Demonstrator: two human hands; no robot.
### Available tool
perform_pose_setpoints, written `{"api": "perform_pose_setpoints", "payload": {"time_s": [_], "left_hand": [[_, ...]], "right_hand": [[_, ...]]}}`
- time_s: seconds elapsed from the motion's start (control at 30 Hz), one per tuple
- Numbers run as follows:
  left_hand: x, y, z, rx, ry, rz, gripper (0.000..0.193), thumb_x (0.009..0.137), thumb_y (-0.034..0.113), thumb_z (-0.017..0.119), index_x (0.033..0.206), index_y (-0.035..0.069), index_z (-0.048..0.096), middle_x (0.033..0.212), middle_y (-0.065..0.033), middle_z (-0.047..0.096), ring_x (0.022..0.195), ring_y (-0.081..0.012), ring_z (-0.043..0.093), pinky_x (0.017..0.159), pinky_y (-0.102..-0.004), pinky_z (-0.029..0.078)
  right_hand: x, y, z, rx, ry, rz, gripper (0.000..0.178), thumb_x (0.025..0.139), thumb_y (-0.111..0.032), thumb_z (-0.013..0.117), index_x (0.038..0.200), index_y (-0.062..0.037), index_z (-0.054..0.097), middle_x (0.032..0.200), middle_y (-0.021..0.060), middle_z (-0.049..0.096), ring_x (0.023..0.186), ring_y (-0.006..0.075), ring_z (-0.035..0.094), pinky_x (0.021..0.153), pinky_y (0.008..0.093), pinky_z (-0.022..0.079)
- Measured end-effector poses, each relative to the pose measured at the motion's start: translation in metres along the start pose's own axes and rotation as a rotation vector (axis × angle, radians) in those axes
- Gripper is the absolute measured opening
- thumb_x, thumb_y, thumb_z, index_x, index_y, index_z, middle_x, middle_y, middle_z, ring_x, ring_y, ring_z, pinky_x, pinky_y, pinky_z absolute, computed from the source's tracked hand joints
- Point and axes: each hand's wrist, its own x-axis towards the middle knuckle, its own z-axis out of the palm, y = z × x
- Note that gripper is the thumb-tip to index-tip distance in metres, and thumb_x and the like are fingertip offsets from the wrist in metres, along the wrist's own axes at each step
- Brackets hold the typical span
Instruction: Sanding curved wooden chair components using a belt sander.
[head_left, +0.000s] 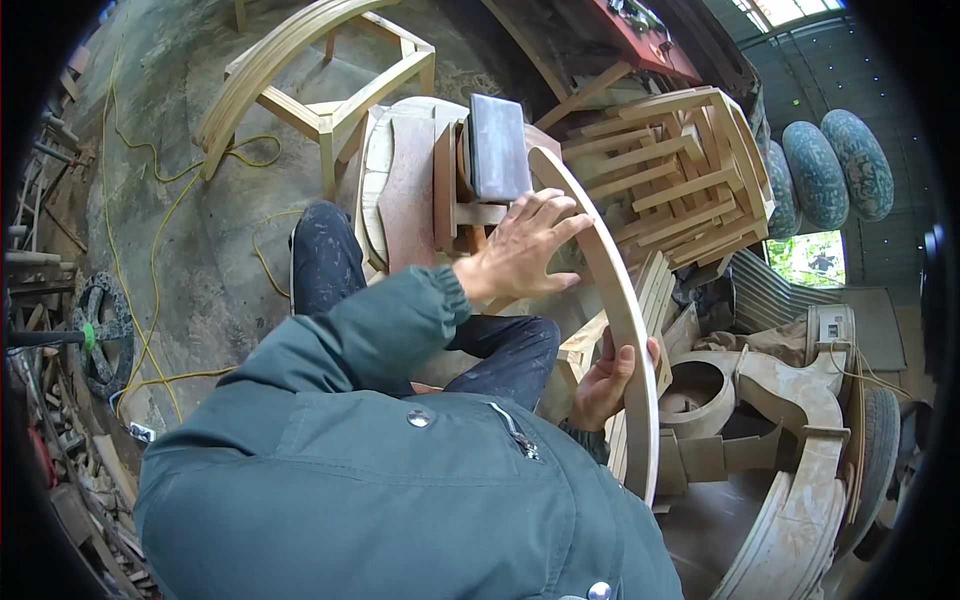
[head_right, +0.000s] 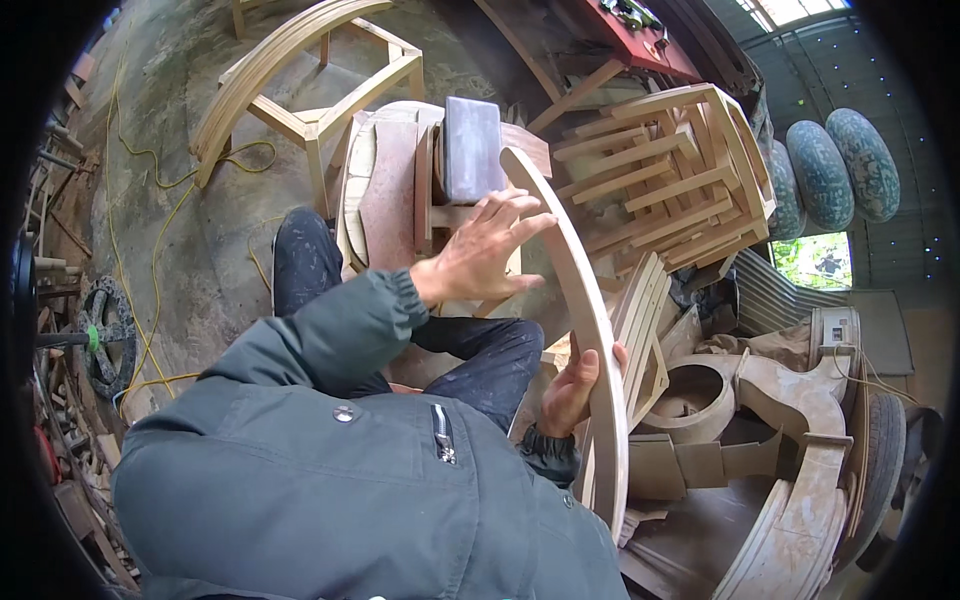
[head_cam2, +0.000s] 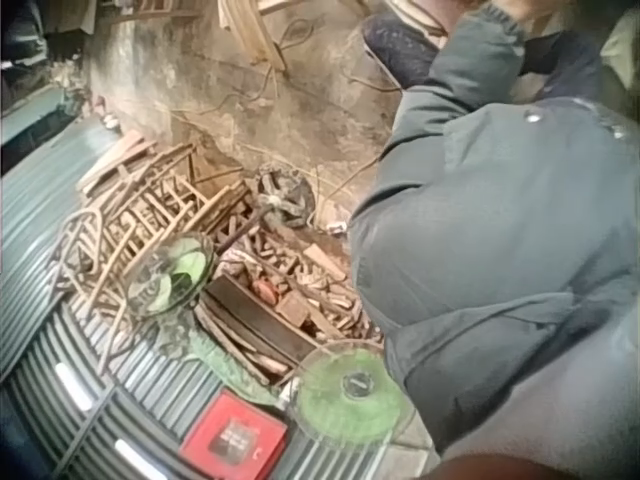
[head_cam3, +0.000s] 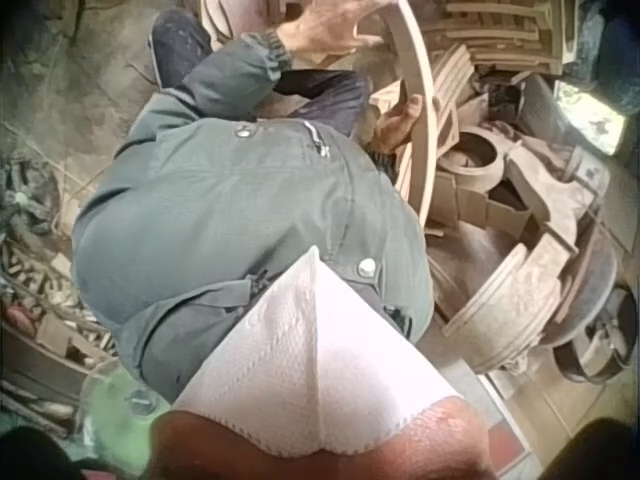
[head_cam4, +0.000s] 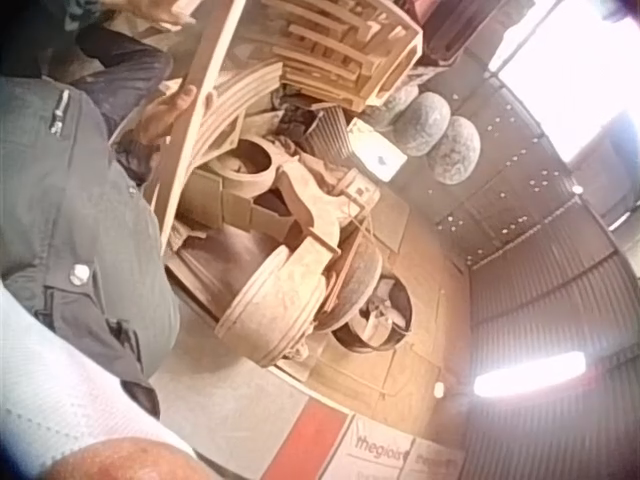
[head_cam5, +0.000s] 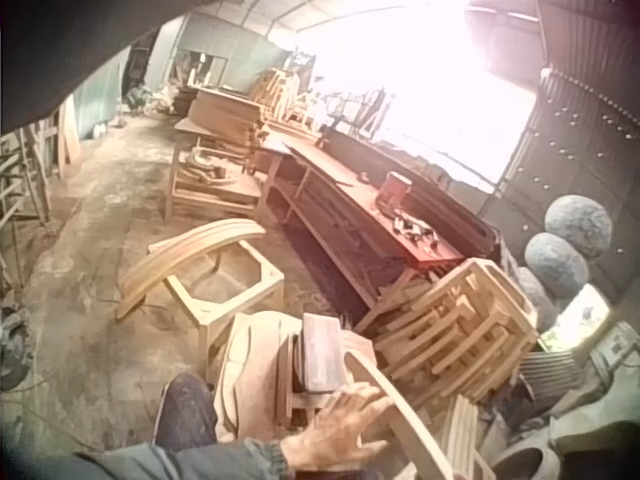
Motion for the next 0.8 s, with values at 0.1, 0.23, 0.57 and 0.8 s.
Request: {"api": "perform_pose_setpoints", "payload": {"time_s": [0.1, 0.23, 0.57, 0.8], "left_hand": [[0.006, -0.017, 0.0, 0.017, -0.128, 0.071, 0.086, 0.08, 0.053, 0.083, 0.15, 0.018, 0.048, 0.149, -0.0191, 0.043, 0.146, -0.0409, 0.033, 0.124, -0.0601, 0.023], [0.003, -0.021, 0.006, -0.029, -0.144, 0.196, 0.088, 0.08, 0.066, 0.079, 0.149, 0.02, 0.051, 0.152, -0.017, 0.042, 0.151, -0.0391, 0.028, 0.125, -0.0639, 0.017], [0.016, -0.075, 0.001, -0.063, -0.15, 0.182, 0.067, 0.076, 0.063, 0.082, 0.116, 0.014, 0.059, 0.121, -0.0064, 0.061, 0.139, -0.0296, 0.049, 0.128, -0.0611, 0.006], [0.052, -0.13, -0.003, 0.047, -0.109, 0.272, 0.069, 0.083, 0.066, 0.076, 0.121, 0.012, 0.057, 0.126, -0.0113, 0.057, 0.138, -0.0331, 0.048, 0.127, -0.0579, 0.015]], "right_hand": [[-0.017, -0.001, -0.011, -0.051, -0.009, -0.006, 0.049, 0.099, -0.013, 0.067, 0.142, -0.0059, 0.046, 0.136, 0.0185, 0.054, 0.128, 0.0343, 0.06, 0.108, 0.0489, 0.056], [-0.034, -0.016, -0.024, -0.135, -0.1, -0.022, 0.047, 0.1, -0.012, 0.067, 0.141, -0.0041, 0.046, 0.135, 0.0182, 0.053, 0.127, 0.0341, 0.059, 0.107, 0.048, 0.056], [-0.028, 0.026, 0.007, -0.059, -0.194, 0.102, 0.049, 0.096, -0.004, 0.069, 0.139, -0.0079, 0.046, 0.132, 0.0168, 0.05, 0.129, 0.0351, 0.054, 0.109, 0.0526, 0.051], [0.001, 0.079, 0.047, 0.031, -0.139, 0.176, 0.051, 0.098, -0.006, 0.069, 0.141, -0.0097, 0.043, 0.138, 0.0168, 0.048, 0.133, 0.0317, 0.052, 0.113, 0.0532, 0.05]]}}
